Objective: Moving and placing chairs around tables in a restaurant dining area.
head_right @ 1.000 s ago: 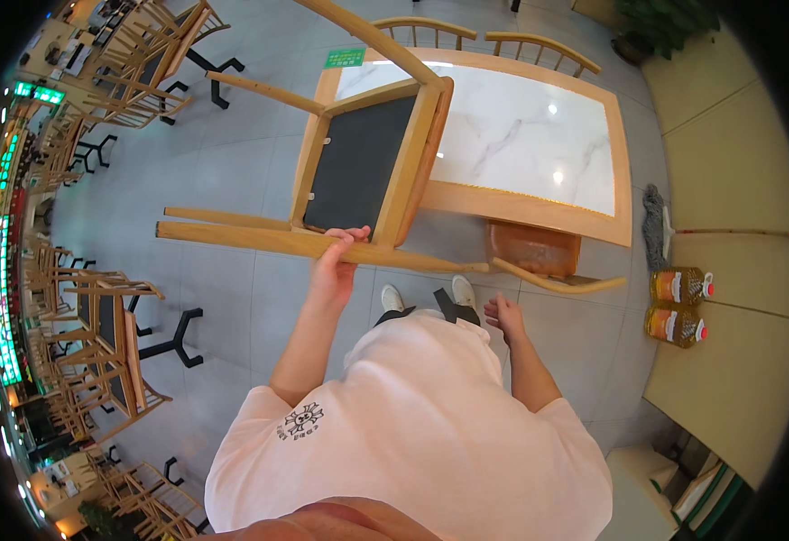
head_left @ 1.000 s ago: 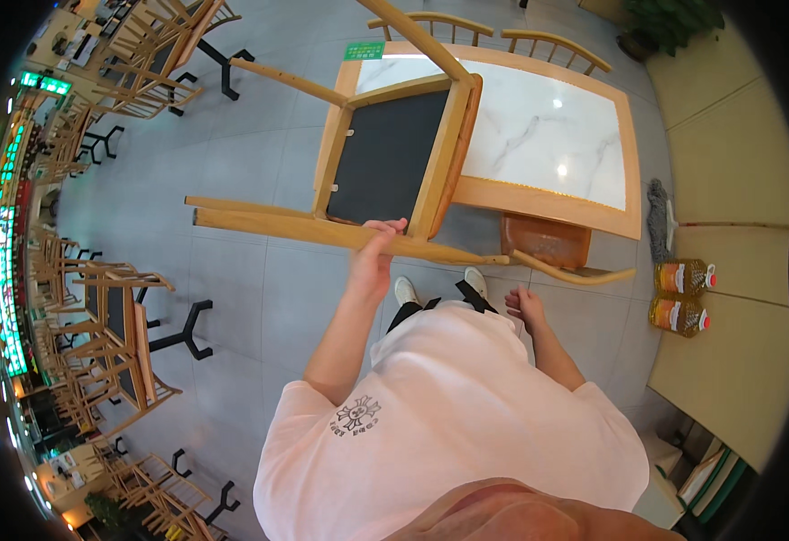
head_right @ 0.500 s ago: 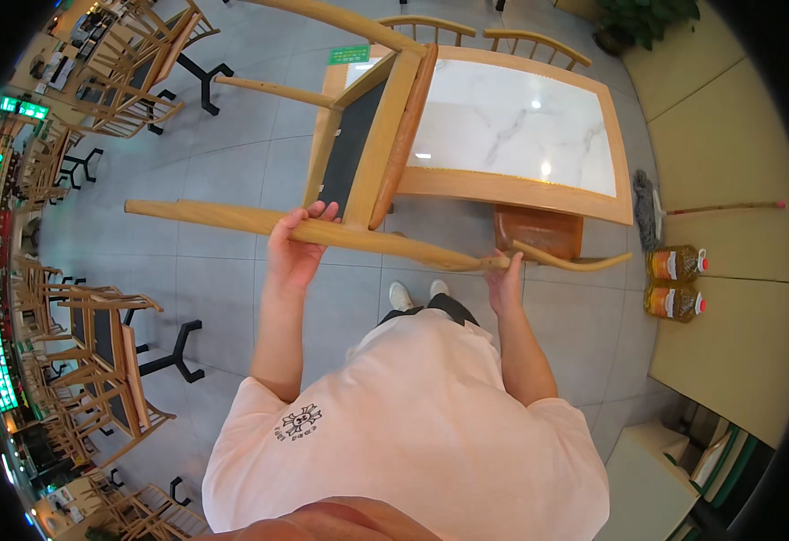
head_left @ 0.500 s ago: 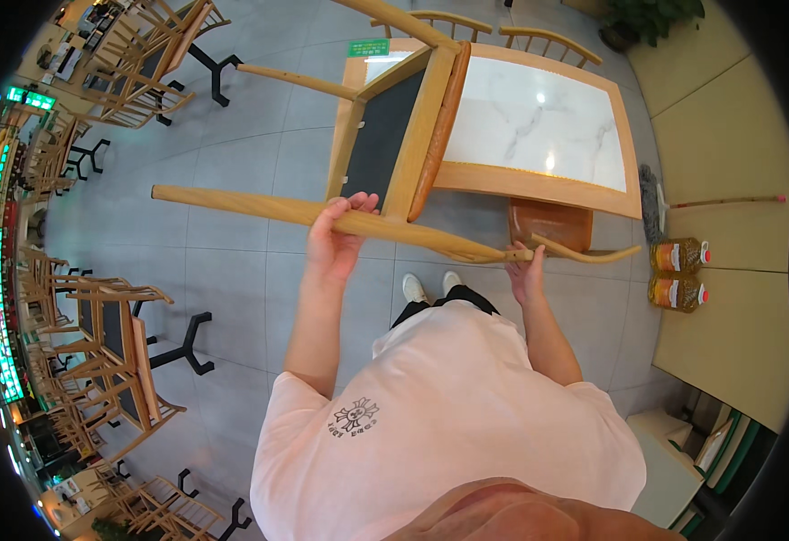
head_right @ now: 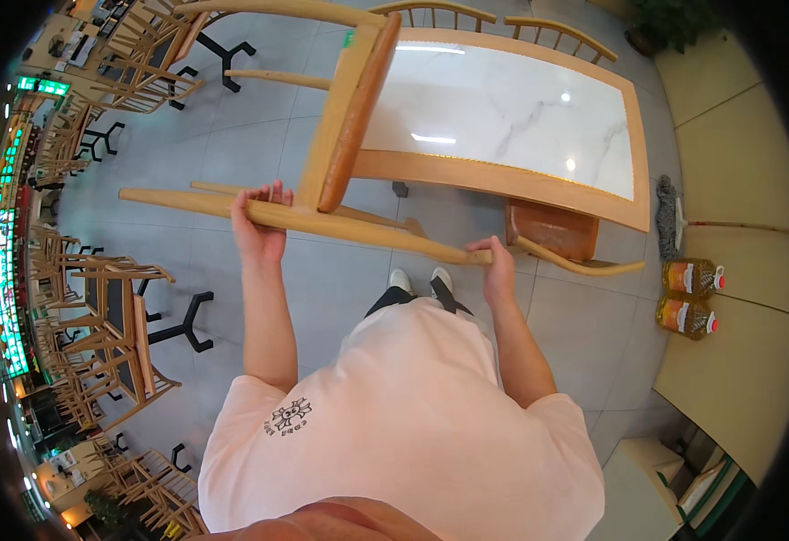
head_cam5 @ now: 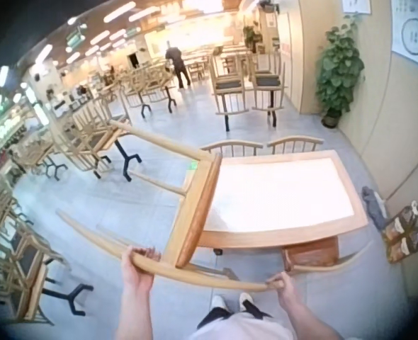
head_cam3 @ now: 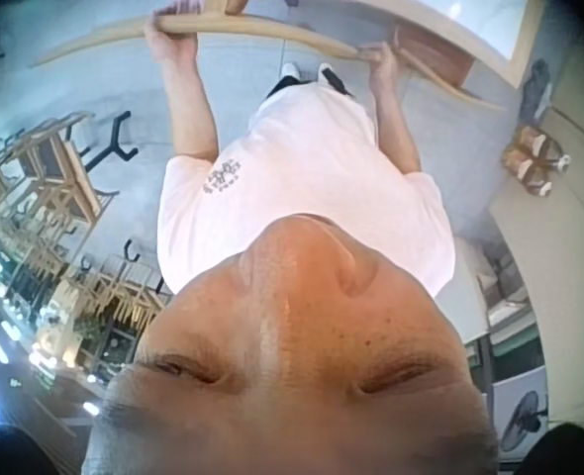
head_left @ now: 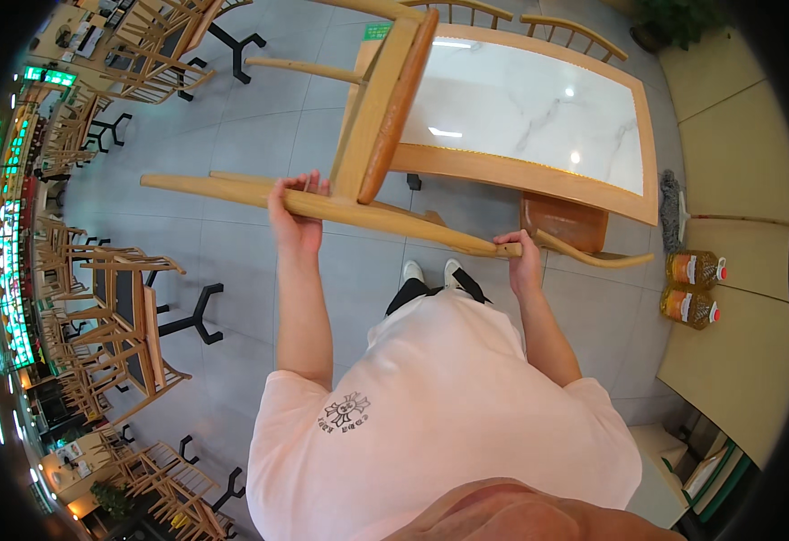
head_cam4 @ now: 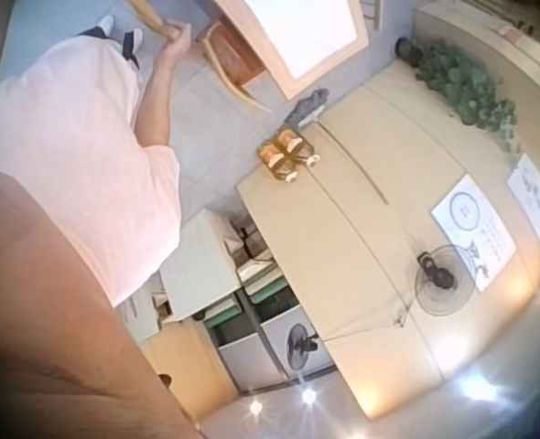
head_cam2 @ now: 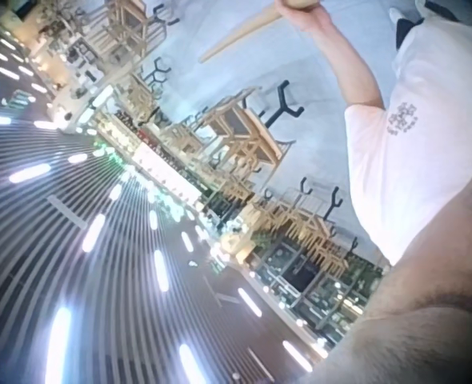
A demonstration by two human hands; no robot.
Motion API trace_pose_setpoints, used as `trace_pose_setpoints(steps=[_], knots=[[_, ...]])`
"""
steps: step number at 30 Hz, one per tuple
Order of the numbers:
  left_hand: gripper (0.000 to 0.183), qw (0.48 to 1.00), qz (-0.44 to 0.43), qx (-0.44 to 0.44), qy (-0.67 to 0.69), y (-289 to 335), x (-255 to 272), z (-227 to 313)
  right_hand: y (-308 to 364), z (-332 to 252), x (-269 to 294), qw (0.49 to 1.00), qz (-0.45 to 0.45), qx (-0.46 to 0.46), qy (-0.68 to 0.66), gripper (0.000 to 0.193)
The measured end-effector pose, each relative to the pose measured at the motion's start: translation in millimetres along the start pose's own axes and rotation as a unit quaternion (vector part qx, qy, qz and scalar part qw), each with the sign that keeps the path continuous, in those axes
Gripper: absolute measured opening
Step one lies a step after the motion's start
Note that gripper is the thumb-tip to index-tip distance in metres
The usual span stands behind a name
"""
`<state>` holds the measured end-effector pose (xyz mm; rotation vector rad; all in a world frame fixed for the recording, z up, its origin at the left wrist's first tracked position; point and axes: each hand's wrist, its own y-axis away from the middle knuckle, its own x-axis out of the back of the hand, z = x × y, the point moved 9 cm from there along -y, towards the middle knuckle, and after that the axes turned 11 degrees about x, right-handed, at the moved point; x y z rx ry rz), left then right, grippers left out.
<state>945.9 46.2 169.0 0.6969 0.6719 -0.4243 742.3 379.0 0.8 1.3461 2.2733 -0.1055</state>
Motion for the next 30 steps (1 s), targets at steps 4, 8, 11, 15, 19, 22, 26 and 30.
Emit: trace_pose_setpoints(steps=[4,8,11,15,19,22,26,30], knots=[[0.018,0.997,0.039,-0.046,0.058,-11.9,24.7,30.7,3.3,-29.6,-41.3,0.986,-0.111,0.060,0.110,0.040],[0.018,0.994,0.041,-0.057,0.082,-15.5,36.1,50.9,7.4,-62.0,-79.2,0.970,-0.179,0.084,0.141,0.040],[0.017,0.992,0.068,-0.060,0.087,-14.6,42.4,62.1,9.9,-75.5,-107.3,0.958,-0.231,0.097,0.138,0.040],[0.015,0.990,0.073,-0.062,0.104,-17.8,67.1,75.9,11.8,-84.5,-132.8,0.946,-0.270,0.095,0.149,0.037],[0.019,0.980,0.097,-0.046,0.167,-20.0,100.2,82.8,19.3,-94.5,-168.3,0.923,-0.333,0.125,0.146,0.029],[0.020,0.972,0.113,-0.047,0.201,-16.8,131.4,87.0,32.3,-103.2,-198.6,0.908,-0.346,0.162,0.173,0.024],[0.021,0.960,0.073,-0.037,0.268,-14.8,182.2,82.6,47.3,-110.0,-230.0,0.890,-0.342,0.200,0.227,0.020],[0.021,0.947,0.054,-0.037,0.314,0.9,232.9,74.1,72.7,-121.5,-271.1,0.843,-0.384,0.266,0.267,0.016]])
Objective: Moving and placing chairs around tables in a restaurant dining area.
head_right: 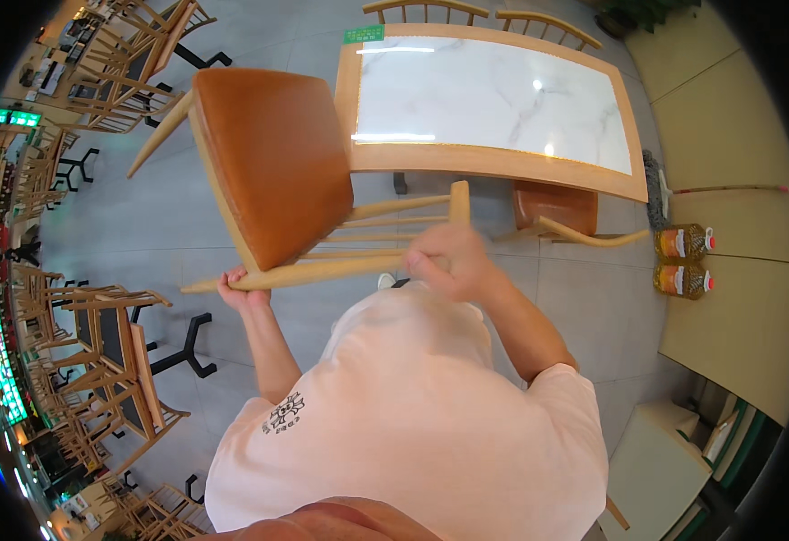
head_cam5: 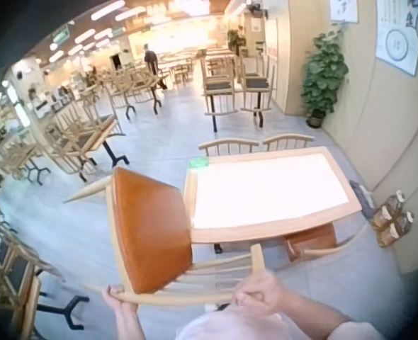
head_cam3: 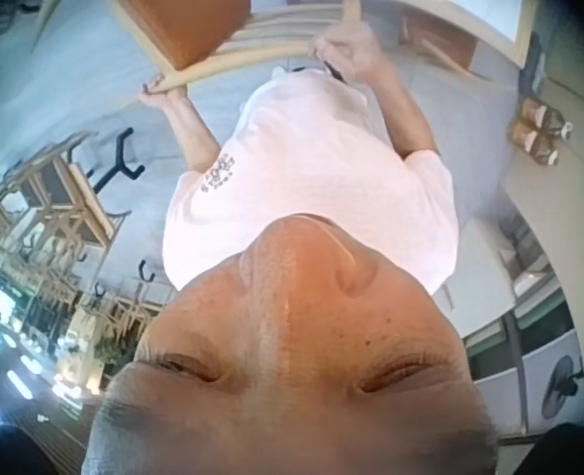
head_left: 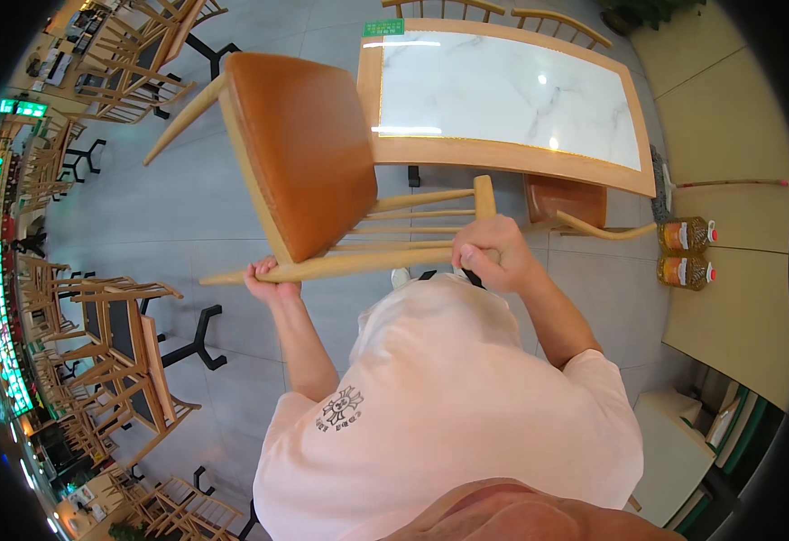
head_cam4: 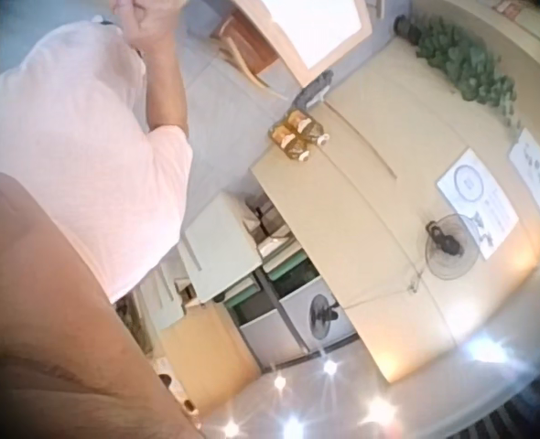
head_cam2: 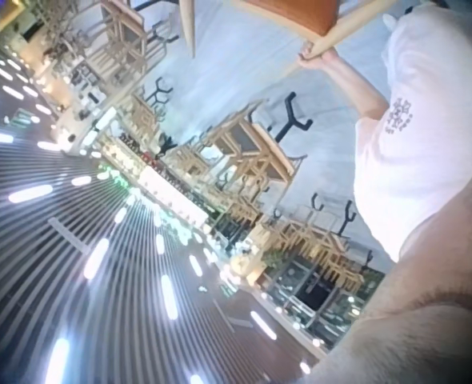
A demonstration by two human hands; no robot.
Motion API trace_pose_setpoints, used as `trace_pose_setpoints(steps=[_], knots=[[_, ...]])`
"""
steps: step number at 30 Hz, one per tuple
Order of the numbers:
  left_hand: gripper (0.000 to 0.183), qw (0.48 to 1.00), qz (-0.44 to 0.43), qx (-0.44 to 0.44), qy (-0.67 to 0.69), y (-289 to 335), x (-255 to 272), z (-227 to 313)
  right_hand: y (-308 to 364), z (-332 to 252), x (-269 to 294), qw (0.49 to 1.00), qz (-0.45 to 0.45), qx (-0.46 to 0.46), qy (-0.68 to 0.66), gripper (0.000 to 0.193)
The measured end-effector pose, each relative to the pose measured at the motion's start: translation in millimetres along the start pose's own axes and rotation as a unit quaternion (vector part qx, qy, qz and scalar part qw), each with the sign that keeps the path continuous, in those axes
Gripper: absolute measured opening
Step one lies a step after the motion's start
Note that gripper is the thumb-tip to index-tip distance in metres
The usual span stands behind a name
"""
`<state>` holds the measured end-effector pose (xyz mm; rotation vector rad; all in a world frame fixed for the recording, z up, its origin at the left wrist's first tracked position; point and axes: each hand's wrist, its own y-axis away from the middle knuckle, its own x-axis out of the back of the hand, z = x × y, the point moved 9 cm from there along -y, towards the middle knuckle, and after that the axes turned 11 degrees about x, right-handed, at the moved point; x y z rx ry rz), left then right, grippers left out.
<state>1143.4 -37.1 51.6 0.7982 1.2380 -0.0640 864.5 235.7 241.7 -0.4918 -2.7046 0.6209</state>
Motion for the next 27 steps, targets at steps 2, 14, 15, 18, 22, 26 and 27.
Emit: trace_pose_setpoints(steps=[2,14,15,18,22,26,27], knots=[[0.021,0.999,0.038,-0.001,0.033,9.9,28.2,10.2,-8.2,-17.8,-16.1,0.999,-0.012,0.038,0.024,0.014],[0.018,0.989,0.140,-0.020,0.035,48.6,148.5,21.2,-31.6,-57.6,-93.5,0.987,-0.132,0.063,0.064,0.006],[0.018,0.989,0.143,-0.021,0.039,51.3,154.6,23.0,-32.4,-60.4,-96.9,0.987,-0.132,0.067,0.061,0.005],[0.018,0.987,0.071,0.031,0.143,57.4,159.8,19.9,-31.0,-66.2,-105.3,0.985,-0.147,0.069,0.059,0.004],[0.018,0.987,0.087,0.010,0.137,71.3,171.7,25.9,-28.8,-69.4,-112.4,0.985,-0.145,0.078,0.048,0.004],[0.019,0.985,0.135,-0.052,0.093,90.1,186.2,38.5,-25.8,-61.4,-115.9,0.985,-0.157,0.063,0.040,0.003],[0.019,0.985,0.136,-0.054,0.093,92.4,191.9,41.9,-24.9,-56.4,-116.4,0.986,-0.155,0.053,0.041,0.004]])
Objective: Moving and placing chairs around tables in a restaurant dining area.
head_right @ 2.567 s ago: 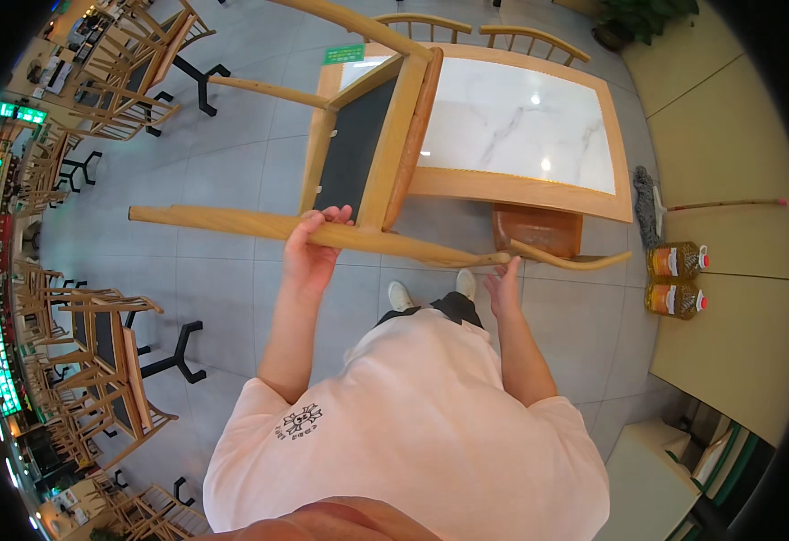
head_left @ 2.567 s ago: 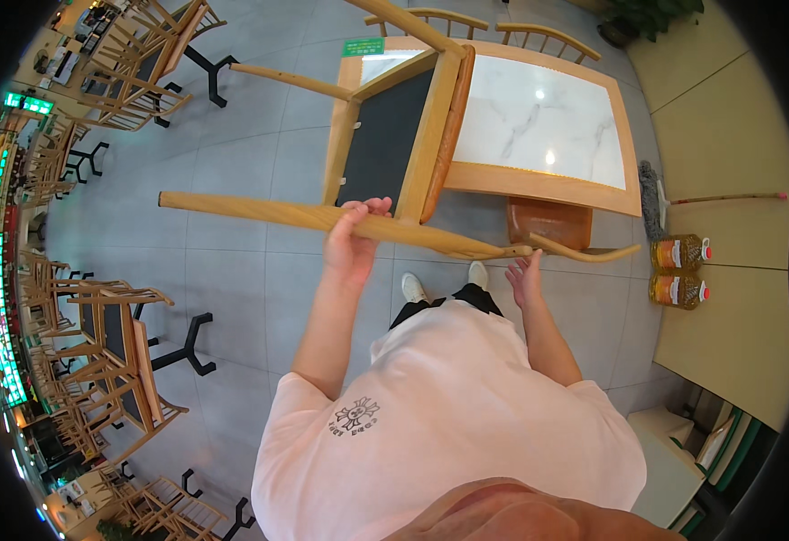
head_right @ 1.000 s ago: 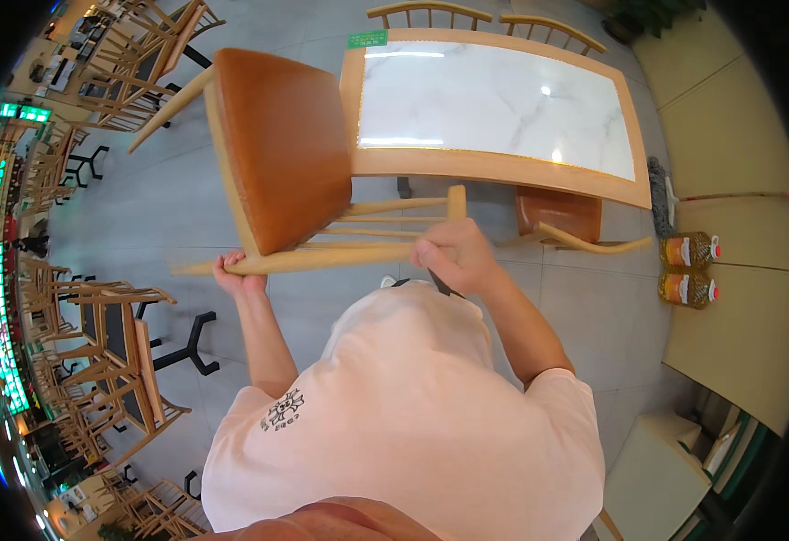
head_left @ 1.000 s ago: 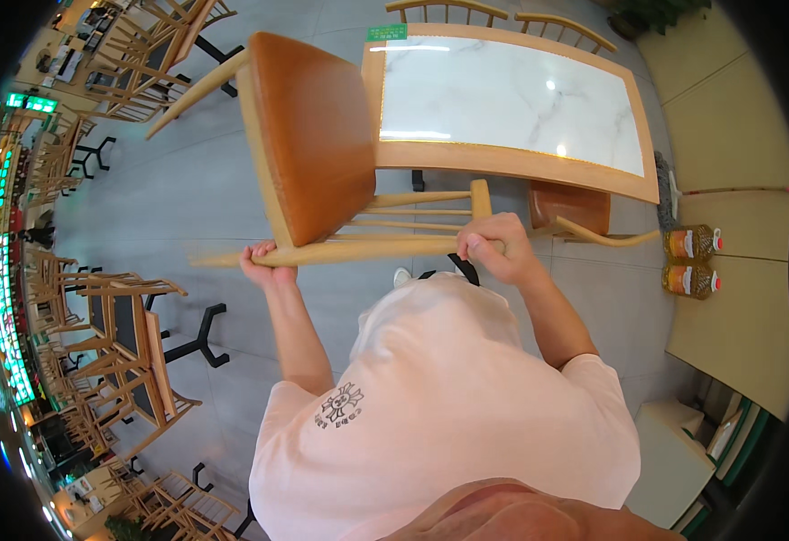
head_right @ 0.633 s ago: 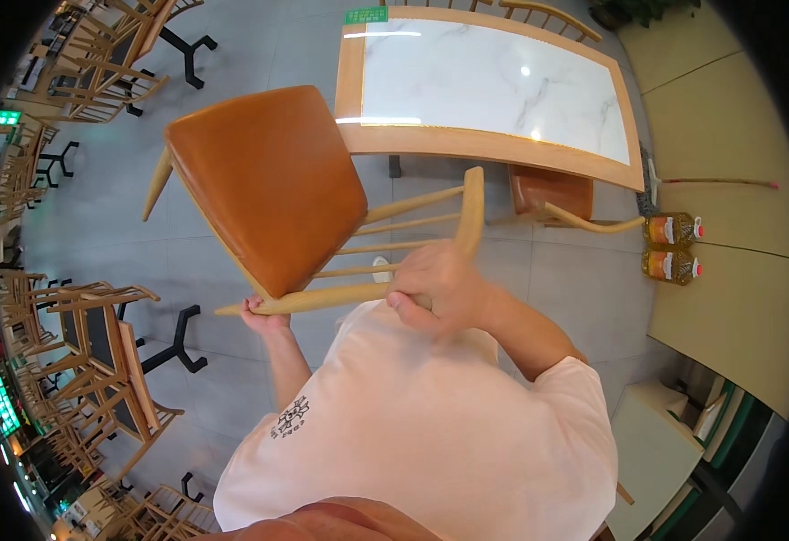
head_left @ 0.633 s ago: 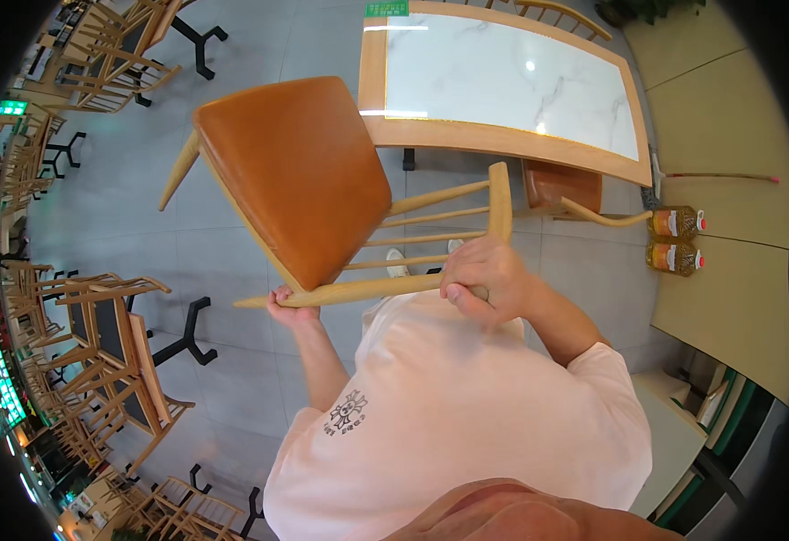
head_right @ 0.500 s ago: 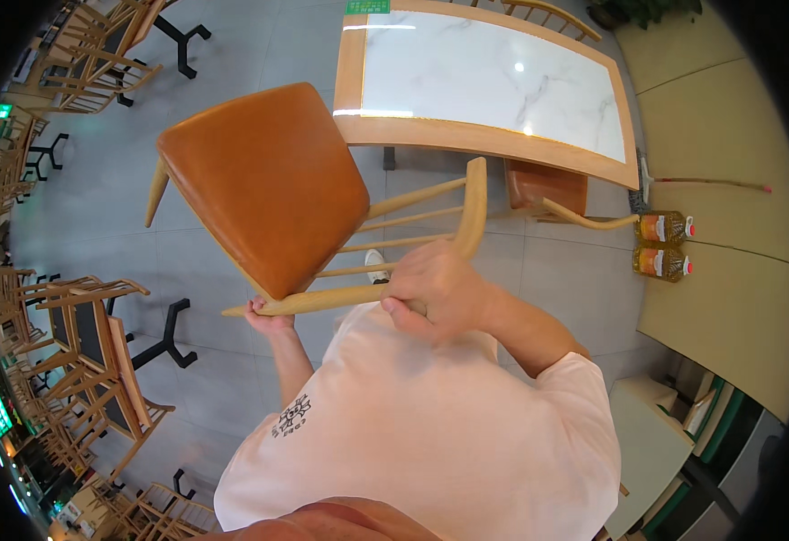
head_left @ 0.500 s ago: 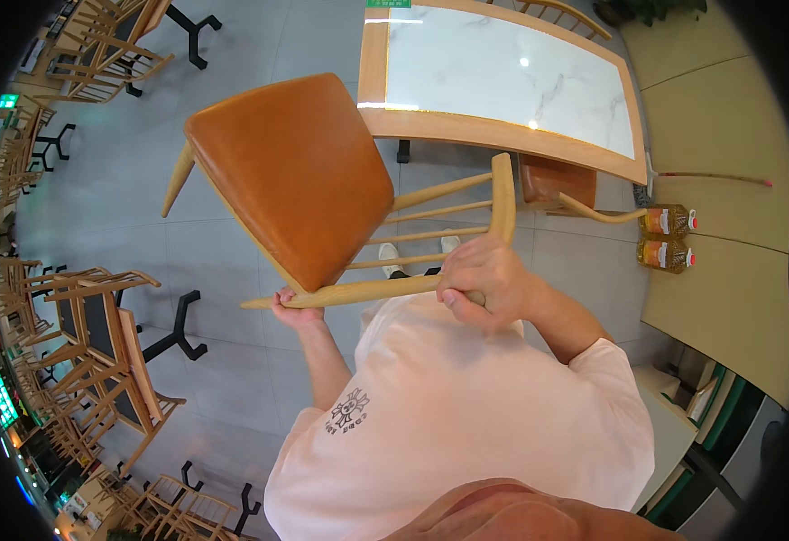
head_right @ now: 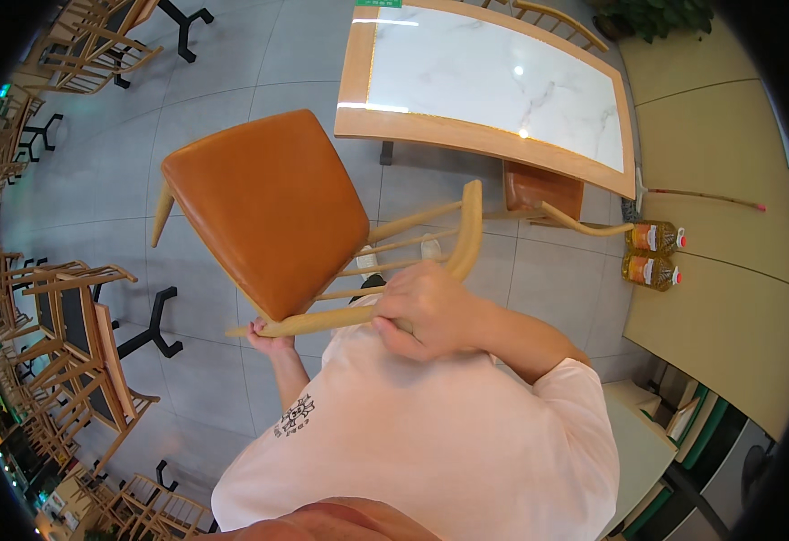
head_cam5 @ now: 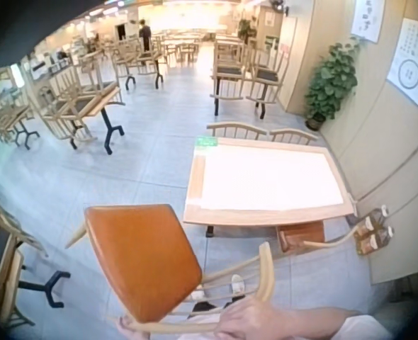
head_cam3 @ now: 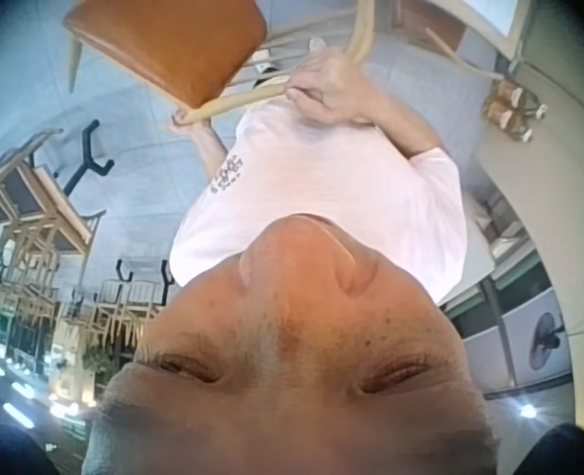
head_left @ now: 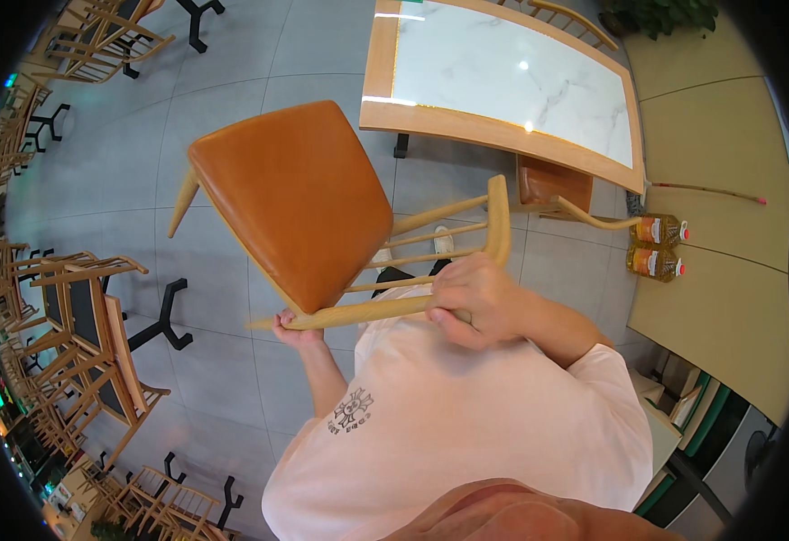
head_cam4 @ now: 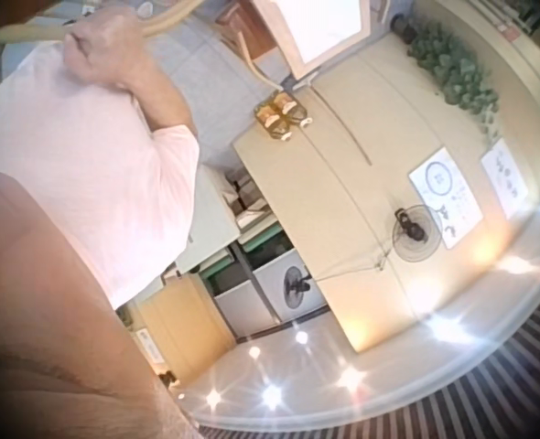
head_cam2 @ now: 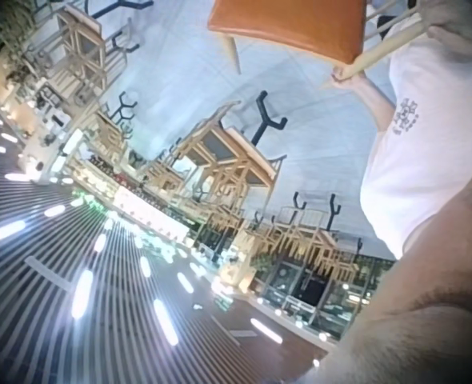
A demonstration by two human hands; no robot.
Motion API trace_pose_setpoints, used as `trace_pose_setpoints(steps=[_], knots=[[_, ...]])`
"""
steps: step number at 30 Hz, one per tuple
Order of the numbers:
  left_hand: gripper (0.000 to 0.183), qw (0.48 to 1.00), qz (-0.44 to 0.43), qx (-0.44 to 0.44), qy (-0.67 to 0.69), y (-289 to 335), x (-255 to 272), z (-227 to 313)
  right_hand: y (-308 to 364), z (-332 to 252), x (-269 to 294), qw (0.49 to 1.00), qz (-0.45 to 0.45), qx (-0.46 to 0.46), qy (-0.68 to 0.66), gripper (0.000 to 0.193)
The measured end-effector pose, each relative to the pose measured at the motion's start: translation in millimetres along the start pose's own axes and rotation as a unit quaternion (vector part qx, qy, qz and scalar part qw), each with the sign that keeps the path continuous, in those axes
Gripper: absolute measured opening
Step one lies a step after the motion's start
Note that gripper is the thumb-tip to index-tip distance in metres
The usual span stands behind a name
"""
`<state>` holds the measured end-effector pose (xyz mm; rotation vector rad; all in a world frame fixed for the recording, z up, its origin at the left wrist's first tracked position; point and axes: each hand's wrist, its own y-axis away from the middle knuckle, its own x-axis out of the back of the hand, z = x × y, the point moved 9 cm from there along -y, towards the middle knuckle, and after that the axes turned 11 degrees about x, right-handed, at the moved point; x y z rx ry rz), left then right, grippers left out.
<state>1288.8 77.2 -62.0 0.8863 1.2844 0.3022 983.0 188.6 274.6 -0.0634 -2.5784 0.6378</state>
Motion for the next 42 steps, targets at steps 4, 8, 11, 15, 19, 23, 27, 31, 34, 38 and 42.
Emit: trace_pose_setpoints(steps=[4,8,11,15,19,23,27,31,34,38,42], knots=[[0.018,0.993,0.022,0.078,0.081,-15.9,35.4,-5.0,13.0,27.4,-9.3,0.998,0.010,-0.056,-0.017,0.008],[0.021,0.993,0.114,0.024,-0.025,-34.8,67.3,-22.2,21.3,58.3,-16.7,0.993,-0.005,-0.117,0.000,0.013],[0.026,0.992,0.029,0.127,0.008,-71.8,105.3,-43.7,27.2,81.3,-16.8,0.987,-0.013,-0.157,0.031,0.015],[0.056,0.948,0.253,0.149,-0.122,-90.0,139.6,-96.8,55.7,129.0,-13.1,0.972,-0.015,-0.224,0.074,0.017],[0.078,0.842,0.246,0.331,-0.347,-86.3,139.7,-163.3,87.7,174.2,7.6,0.946,0.012,-0.301,0.120,0.021],[0.080,0.767,0.265,0.384,-0.441,-72.3,134.9,-216.2,120.3,202.5,38.9,0.907,0.042,-0.396,0.134,0.025],[0.078,0.728,0.198,0.394,-0.525,-47.7,96.3,-252.1,128.5,219.0,61.3,0.900,0.047,-0.385,0.199,0.027],[0.066,0.680,0.029,0.458,-0.572,-16.1,48.7,-295.7,126.7,237.7,64.3,0.864,0.026,-0.404,0.300,0.030],[0.066,0.700,-0.083,0.459,-0.541,1.4,-4.7,-331.8,117.1,253.4,40.7,0.848,0.004,-0.393,0.356,0.034],[0.058,0.765,-0.022,0.445,-0.465,-20.5,-26.3,-353.2,115.0,282.6,-10.3,0.843,-0.039,-0.412,0.343,0.036],[0.050,0.773,-0.012,0.441,-0.456,-32.2,-42.5,-349.4,108.7,293.0,-43.5,0.864,-0.047,-0.372,0.336,0.031]])
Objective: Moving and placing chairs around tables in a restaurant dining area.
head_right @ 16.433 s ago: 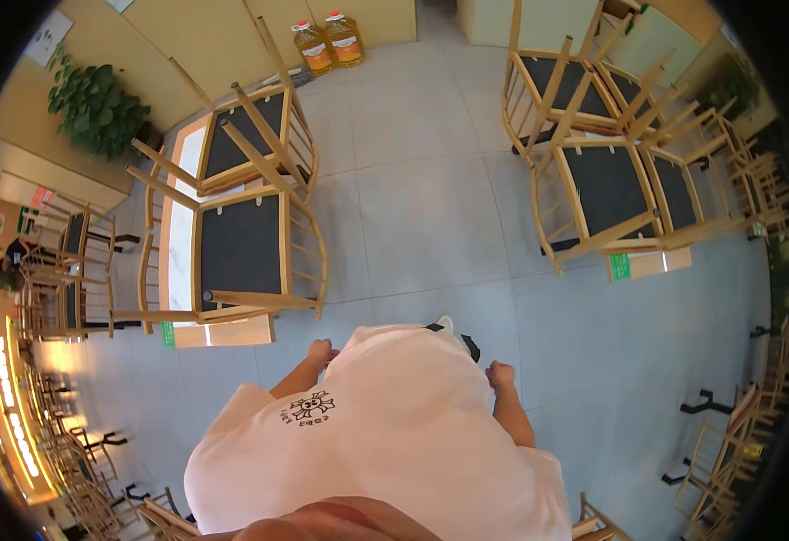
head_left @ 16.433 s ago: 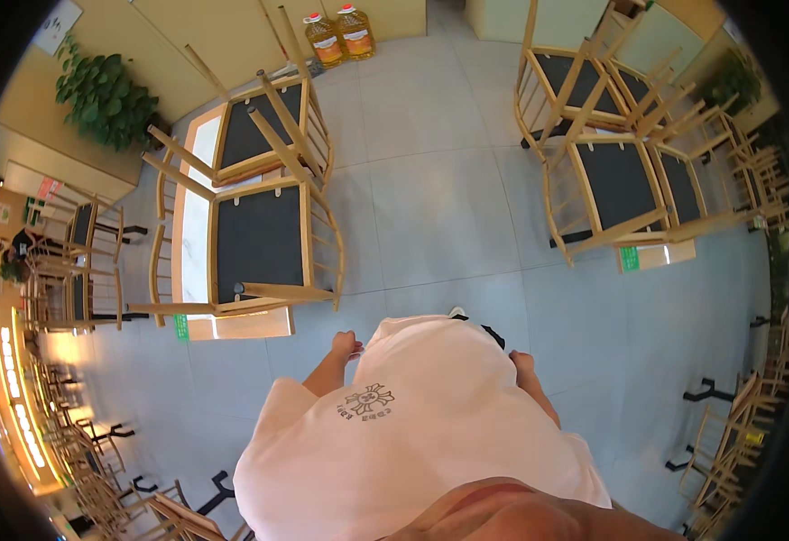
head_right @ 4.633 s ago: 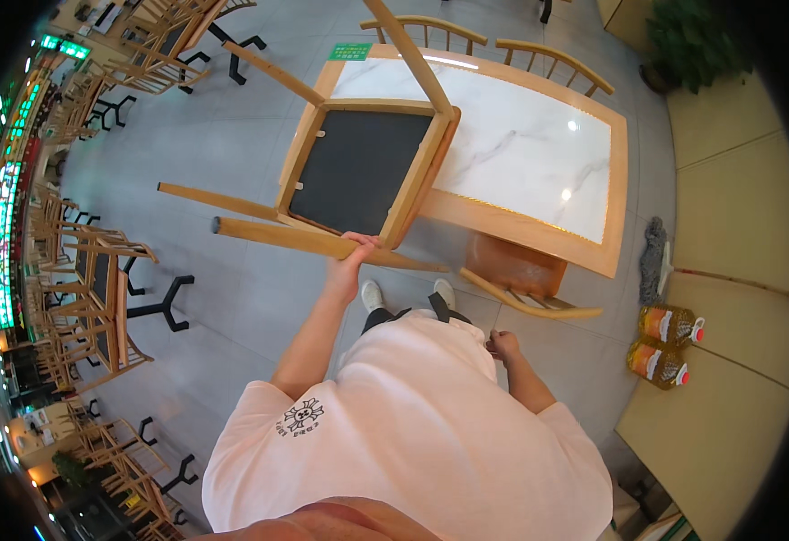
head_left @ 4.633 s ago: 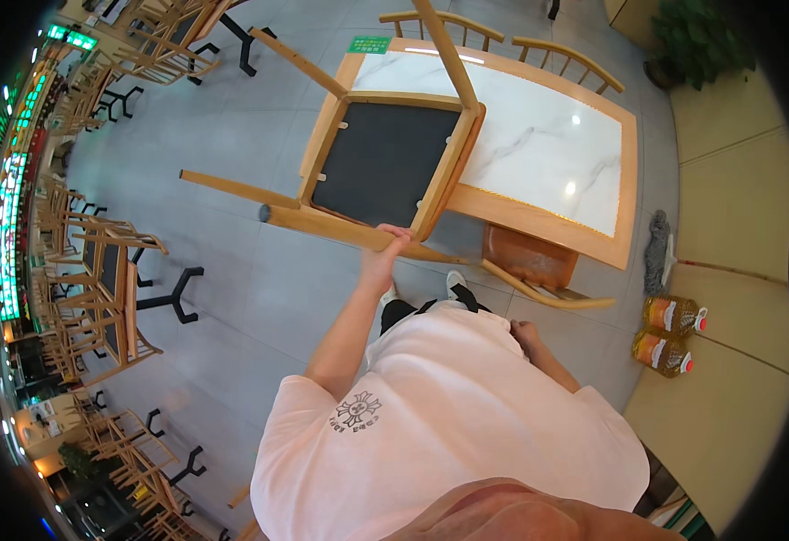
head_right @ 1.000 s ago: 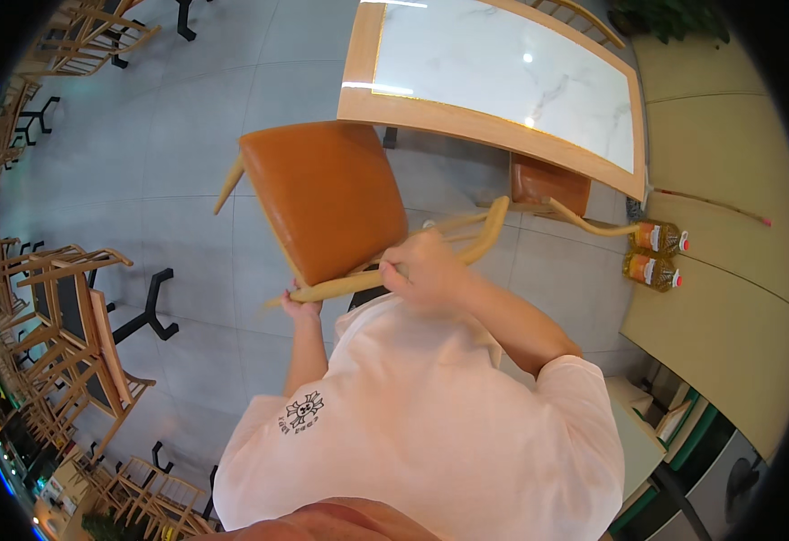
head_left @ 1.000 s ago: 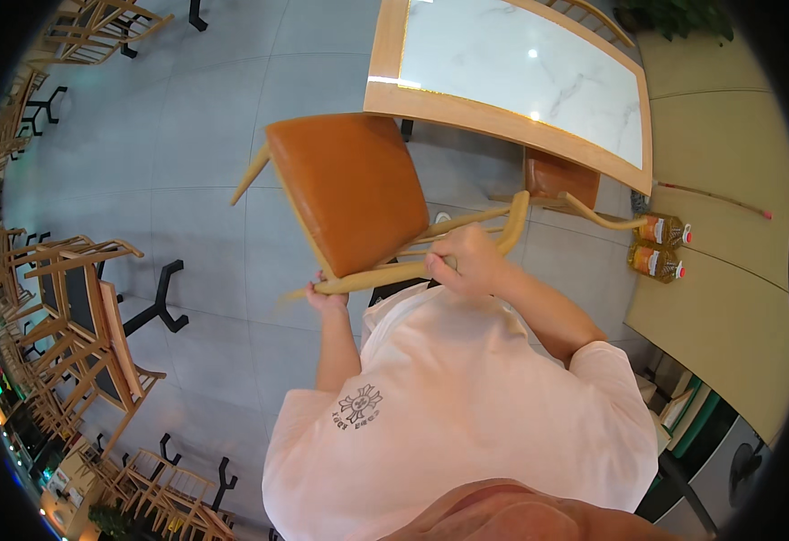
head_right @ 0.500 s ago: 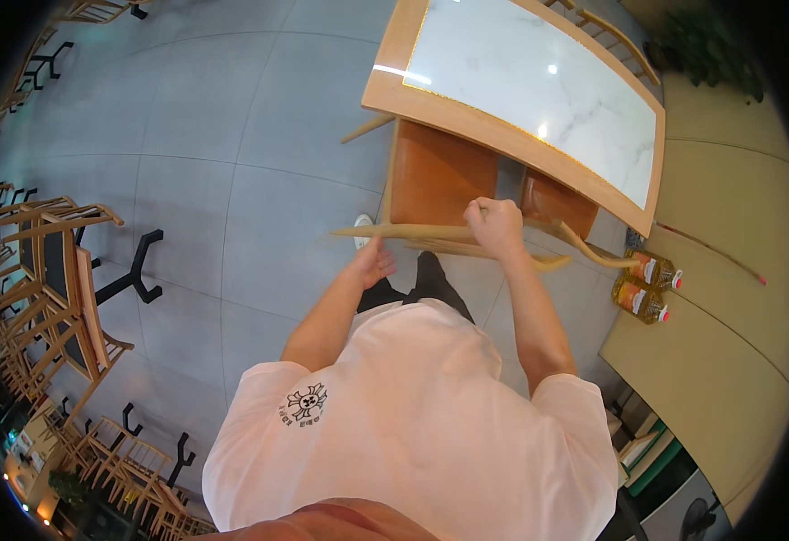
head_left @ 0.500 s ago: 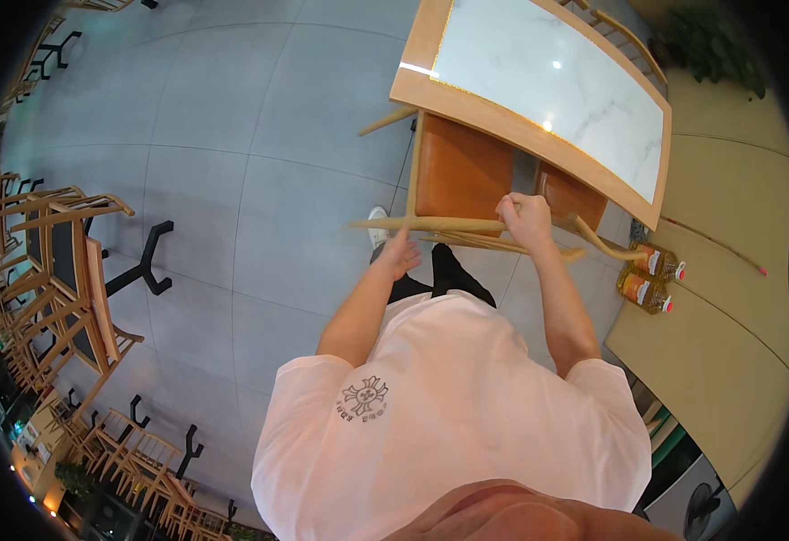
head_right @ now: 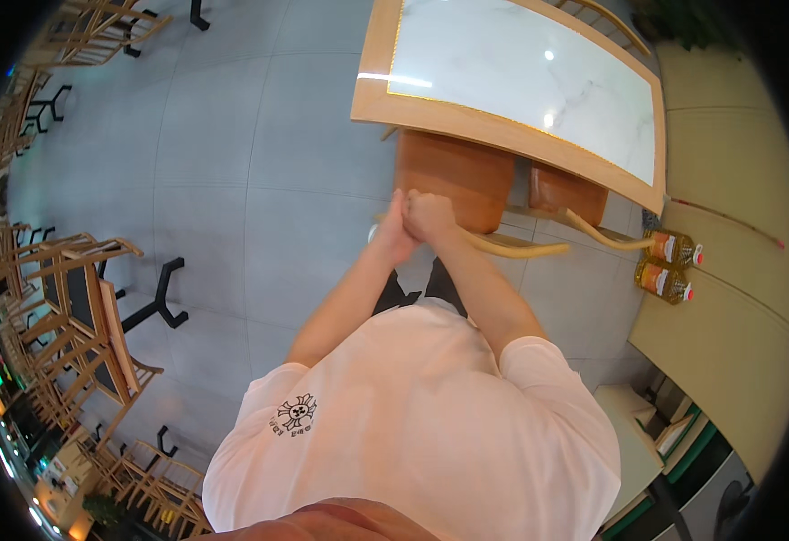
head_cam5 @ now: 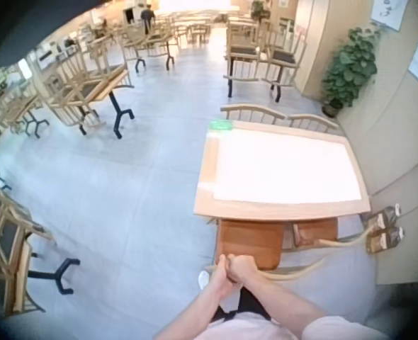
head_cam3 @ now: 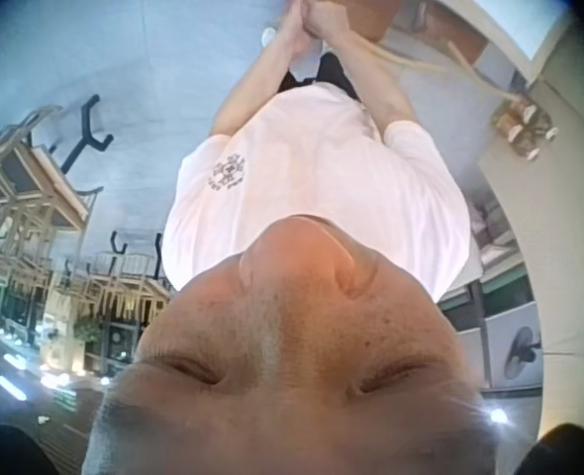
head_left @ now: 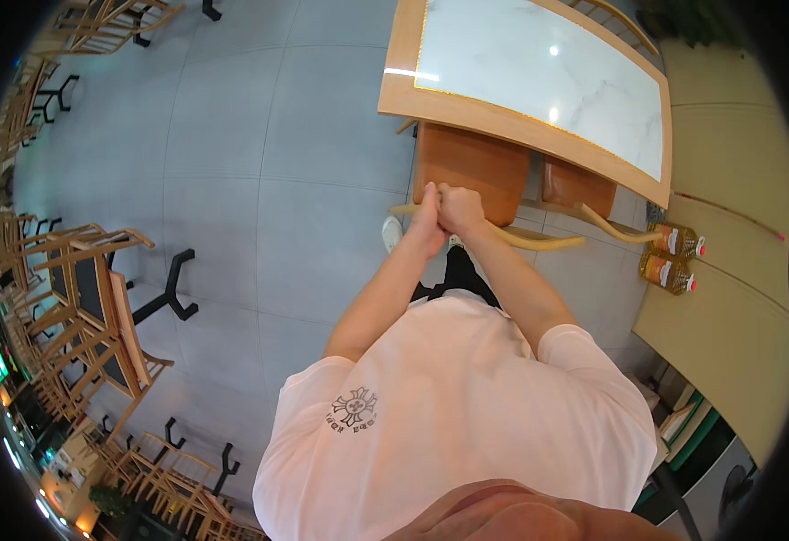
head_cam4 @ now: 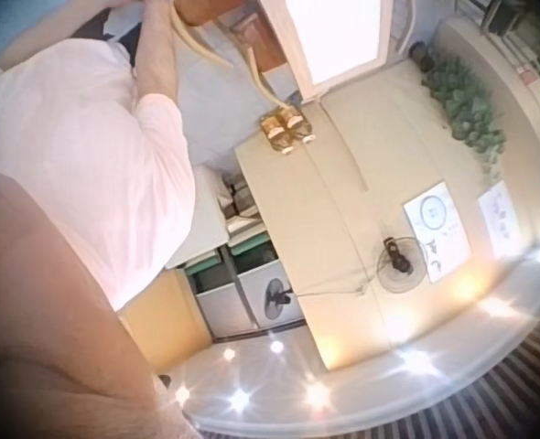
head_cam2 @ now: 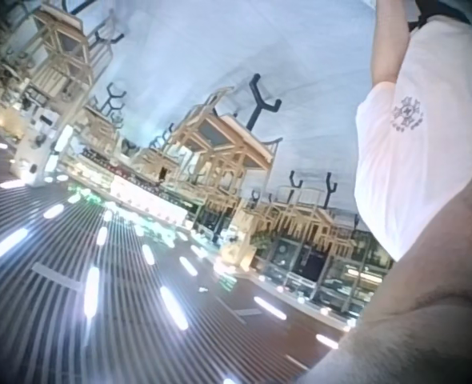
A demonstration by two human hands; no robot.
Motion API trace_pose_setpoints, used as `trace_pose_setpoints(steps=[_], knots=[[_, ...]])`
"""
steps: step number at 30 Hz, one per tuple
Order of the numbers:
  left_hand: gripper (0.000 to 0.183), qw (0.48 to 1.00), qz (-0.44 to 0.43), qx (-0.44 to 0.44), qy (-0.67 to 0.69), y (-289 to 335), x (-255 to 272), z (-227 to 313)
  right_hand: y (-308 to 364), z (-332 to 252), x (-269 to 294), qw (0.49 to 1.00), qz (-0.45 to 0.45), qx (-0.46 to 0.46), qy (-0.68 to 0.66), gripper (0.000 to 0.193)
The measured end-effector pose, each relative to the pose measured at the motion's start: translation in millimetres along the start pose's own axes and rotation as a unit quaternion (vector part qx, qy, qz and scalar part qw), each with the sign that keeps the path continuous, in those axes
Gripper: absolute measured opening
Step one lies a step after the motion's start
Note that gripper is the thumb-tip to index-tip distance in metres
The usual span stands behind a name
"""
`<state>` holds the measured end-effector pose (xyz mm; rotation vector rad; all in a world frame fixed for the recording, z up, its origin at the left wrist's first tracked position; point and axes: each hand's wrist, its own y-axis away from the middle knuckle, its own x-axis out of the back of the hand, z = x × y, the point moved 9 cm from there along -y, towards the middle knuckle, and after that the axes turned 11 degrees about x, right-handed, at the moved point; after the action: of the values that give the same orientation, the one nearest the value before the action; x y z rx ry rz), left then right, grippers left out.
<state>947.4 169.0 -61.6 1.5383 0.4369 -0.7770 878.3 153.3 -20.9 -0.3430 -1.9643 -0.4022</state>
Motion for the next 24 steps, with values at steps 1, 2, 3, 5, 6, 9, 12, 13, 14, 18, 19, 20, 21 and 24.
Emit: trace_pose_setpoints(steps=[1,2,3,5,6,9,12,13,14,18,19,20,21,24], knots=[[0.050,1.000,-0.001,0.005,-0.009,-1.4,3.7,3.2,-3.0,-6.0,-5.3,1.000,-0.001,0.011,-0.023,0.028],[0.050,0.999,-0.025,-0.007,0.025,-3.8,7.1,8.5,-3.9,-8.3,-7.2,0.999,-0.001,0.022,-0.045,0.025],[0.050,0.997,-0.047,-0.020,0.061,-3.0,11.2,16.2,-3.3,-8.4,-4.1,0.999,0.005,0.016,-0.045,0.025],[0.046,0.997,-0.035,-0.005,0.066,-5.9,23.5,22.2,5.4,-30.8,21.4,0.974,0.120,0.138,-0.135,0.020],[0.047,0.999,0.029,-0.002,0.037,-6.3,39.1,24.8,13.3,-28.6,26.5,0.982,0.084,0.080,-0.150,0.020],[0.048,0.995,0.099,-0.002,-0.025,-14.0,70.6,39.1,79.6,18.3,33.4,0.969,0.232,-0.074,-0.028,0.028],[0.049,0.991,0.118,0.000,-0.063,-34.0,84.8,48.2,185.1,101.5,-0.8,0.900,0.278,-0.331,0.051,0.038],[0.050,0.989,0.128,0.002,-0.075,-41.3,86.7,51.1,200.9,117.5,-9.8,0.896,0.281,-0.339,0.053,0.038],[0.050,0.989,0.126,0.005,-0.082,-48.3,87.6,53.9,224.4,144.4,-32.9,0.865,0.232,-0.446,-0.017,0.043],[0.041,0.981,0.144,-0.016,-0.129,-30.5,88.9,72.7,205.1,127.7,-94.5,0.469,0.250,-0.538,-0.654,0.044],[0.036,0.975,0.158,-0.021,-0.153,-26.7,84.0,76.8,203.9,140.2,-104.4,0.463,0.258,-0.537,-0.656,0.044],[0.036,0.974,0.155,-0.017,-0.163,-27.7,79.7,81.1,196.1,148.0,-124.1,0.447,0.242,-0.514,-0.691,0.041],[0.033,0.970,0.195,-0.022,-0.147,-23.5,99.1,90.7,186.2,147.6,-145.1,0.434,0.214,-0.489,-0.726,0.037],[0.029,0.955,0.261,-0.042,-0.137,-11.7,144.2,103.4,171.3,122.5,-176.0,0.368,0.235,-0.489,-0.755,0.029]])
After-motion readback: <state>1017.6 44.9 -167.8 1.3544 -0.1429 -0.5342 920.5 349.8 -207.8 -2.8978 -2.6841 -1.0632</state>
